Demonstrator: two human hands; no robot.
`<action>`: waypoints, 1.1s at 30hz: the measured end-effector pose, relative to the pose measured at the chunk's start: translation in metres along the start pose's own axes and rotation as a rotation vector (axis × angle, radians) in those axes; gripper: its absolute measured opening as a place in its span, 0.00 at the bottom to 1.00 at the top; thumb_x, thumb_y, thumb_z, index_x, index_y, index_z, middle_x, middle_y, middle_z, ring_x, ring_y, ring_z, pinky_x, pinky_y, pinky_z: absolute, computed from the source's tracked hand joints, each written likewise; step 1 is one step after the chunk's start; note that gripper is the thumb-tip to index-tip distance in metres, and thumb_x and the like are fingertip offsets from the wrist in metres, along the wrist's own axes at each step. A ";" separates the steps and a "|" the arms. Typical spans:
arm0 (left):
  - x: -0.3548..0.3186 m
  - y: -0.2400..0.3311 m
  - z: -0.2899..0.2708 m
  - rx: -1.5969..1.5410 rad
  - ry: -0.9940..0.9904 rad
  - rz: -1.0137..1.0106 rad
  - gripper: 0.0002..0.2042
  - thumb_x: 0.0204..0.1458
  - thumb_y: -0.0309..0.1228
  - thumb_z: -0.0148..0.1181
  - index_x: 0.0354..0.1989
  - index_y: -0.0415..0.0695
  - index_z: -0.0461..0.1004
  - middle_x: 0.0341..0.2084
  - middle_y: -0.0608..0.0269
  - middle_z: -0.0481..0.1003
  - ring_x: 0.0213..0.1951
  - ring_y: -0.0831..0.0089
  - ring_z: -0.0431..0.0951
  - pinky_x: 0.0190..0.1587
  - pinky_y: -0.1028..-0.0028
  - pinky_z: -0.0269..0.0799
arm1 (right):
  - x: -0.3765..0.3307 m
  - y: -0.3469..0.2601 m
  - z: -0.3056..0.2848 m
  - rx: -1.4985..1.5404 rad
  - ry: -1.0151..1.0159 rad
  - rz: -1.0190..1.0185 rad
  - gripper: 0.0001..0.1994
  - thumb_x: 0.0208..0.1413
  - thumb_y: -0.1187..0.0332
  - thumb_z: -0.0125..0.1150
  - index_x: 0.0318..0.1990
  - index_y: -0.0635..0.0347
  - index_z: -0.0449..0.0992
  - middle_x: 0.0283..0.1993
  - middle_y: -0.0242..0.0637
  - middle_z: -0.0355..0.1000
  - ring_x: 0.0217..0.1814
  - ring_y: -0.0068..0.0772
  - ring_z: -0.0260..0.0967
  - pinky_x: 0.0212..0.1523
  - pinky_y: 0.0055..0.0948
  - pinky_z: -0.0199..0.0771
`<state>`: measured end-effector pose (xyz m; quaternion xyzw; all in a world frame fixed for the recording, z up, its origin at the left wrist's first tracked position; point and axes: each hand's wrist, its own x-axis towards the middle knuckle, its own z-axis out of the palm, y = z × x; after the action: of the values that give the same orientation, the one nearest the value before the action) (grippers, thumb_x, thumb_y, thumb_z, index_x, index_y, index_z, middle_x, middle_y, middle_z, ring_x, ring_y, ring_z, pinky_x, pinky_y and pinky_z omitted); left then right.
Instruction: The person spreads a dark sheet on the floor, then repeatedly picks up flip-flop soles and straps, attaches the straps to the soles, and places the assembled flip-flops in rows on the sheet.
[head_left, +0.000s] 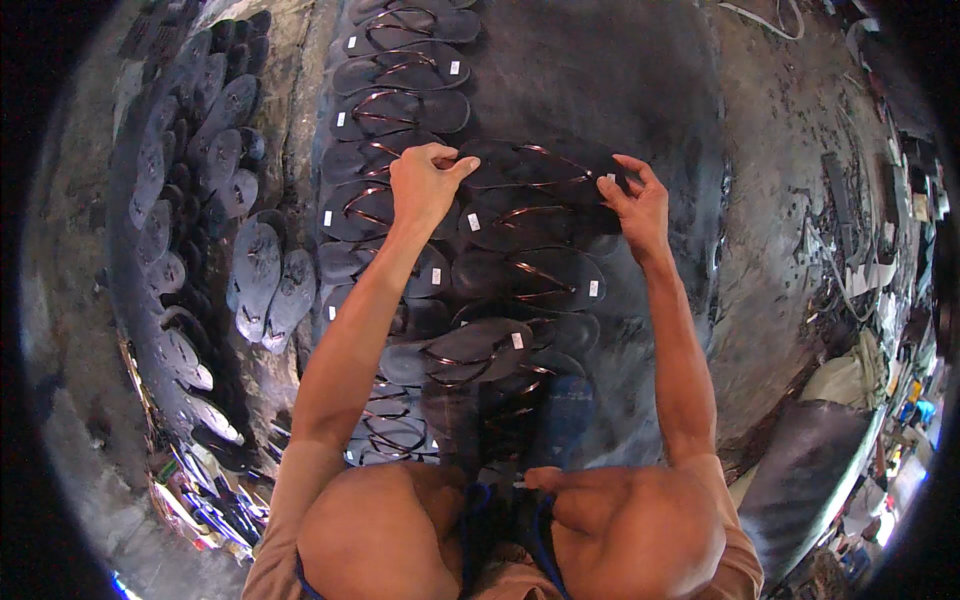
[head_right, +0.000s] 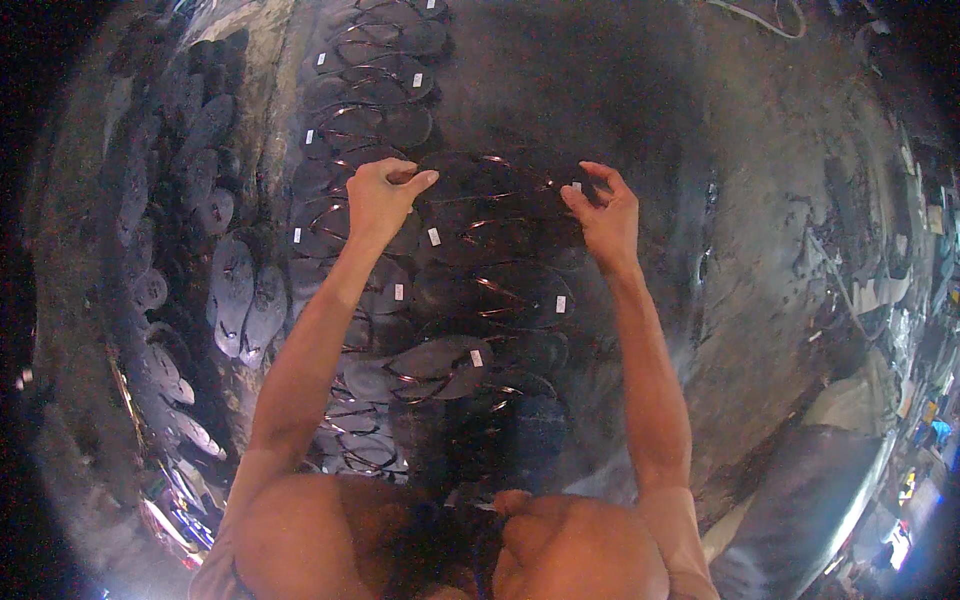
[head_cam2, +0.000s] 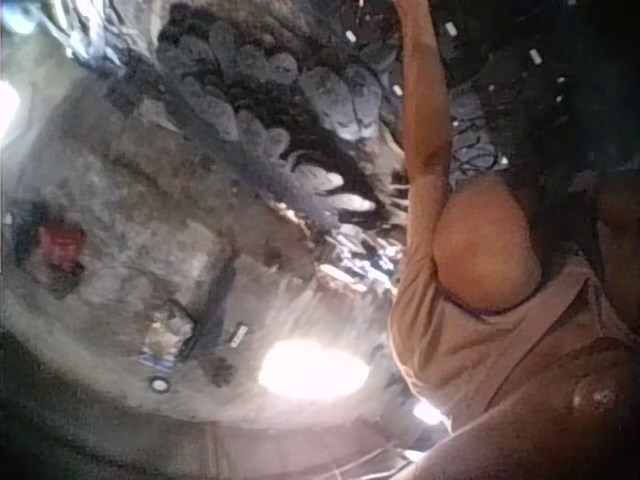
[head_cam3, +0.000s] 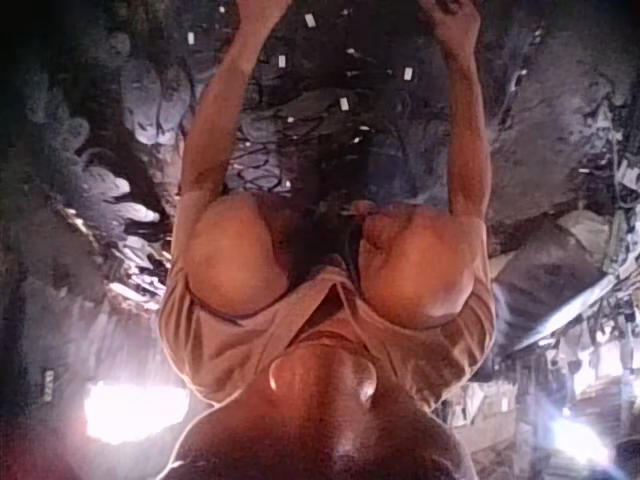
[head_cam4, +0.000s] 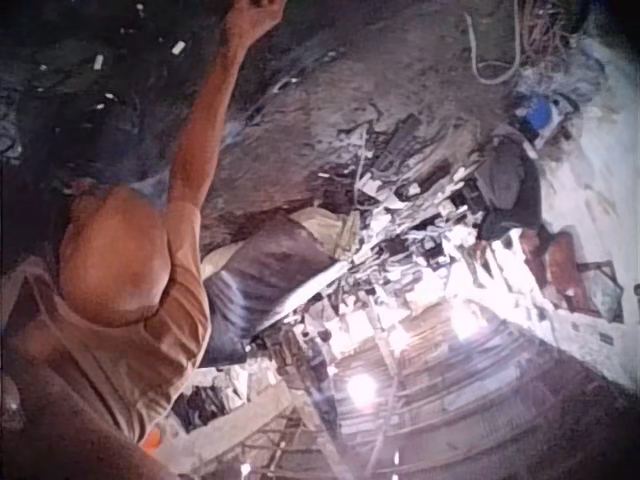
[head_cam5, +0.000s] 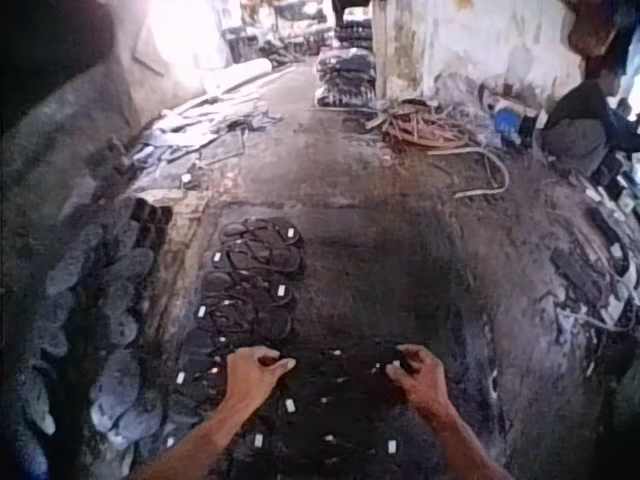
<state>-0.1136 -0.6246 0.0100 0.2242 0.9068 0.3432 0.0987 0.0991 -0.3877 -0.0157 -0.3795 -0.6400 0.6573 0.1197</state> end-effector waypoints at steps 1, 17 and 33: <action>0.001 -0.004 0.001 -0.014 -0.013 -0.040 0.19 0.49 0.39 0.81 0.42 0.36 0.88 0.31 0.52 0.87 0.29 0.68 0.86 0.35 0.70 0.81 | 0.003 0.000 0.001 -0.023 0.001 0.011 0.26 0.62 0.71 0.75 0.66 0.62 0.74 0.49 0.41 0.80 0.49 0.27 0.79 0.49 0.28 0.84; -0.009 -0.010 0.016 -0.006 0.022 0.104 0.13 0.50 0.34 0.79 0.32 0.39 0.82 0.25 0.52 0.81 0.29 0.55 0.82 0.36 0.60 0.76 | -0.010 -0.012 0.003 -0.963 0.272 -0.223 0.33 0.47 0.49 0.84 0.61 0.49 0.81 0.70 0.48 0.61 0.70 0.52 0.61 0.70 0.50 0.64; -0.111 0.102 -0.153 -0.330 -0.377 0.082 0.16 0.54 0.23 0.71 0.50 0.38 0.77 0.44 0.56 0.81 0.47 0.67 0.83 0.54 0.66 0.77 | -0.107 -0.025 -0.047 -0.102 0.117 -0.130 0.32 0.63 0.65 0.73 0.72 0.58 0.67 0.66 0.46 0.72 0.64 0.37 0.73 0.66 0.39 0.74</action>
<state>-0.0323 -0.6987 0.1947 0.3017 0.7941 0.4426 0.2872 0.1946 -0.4177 0.0496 -0.3806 -0.6879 0.5913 0.1797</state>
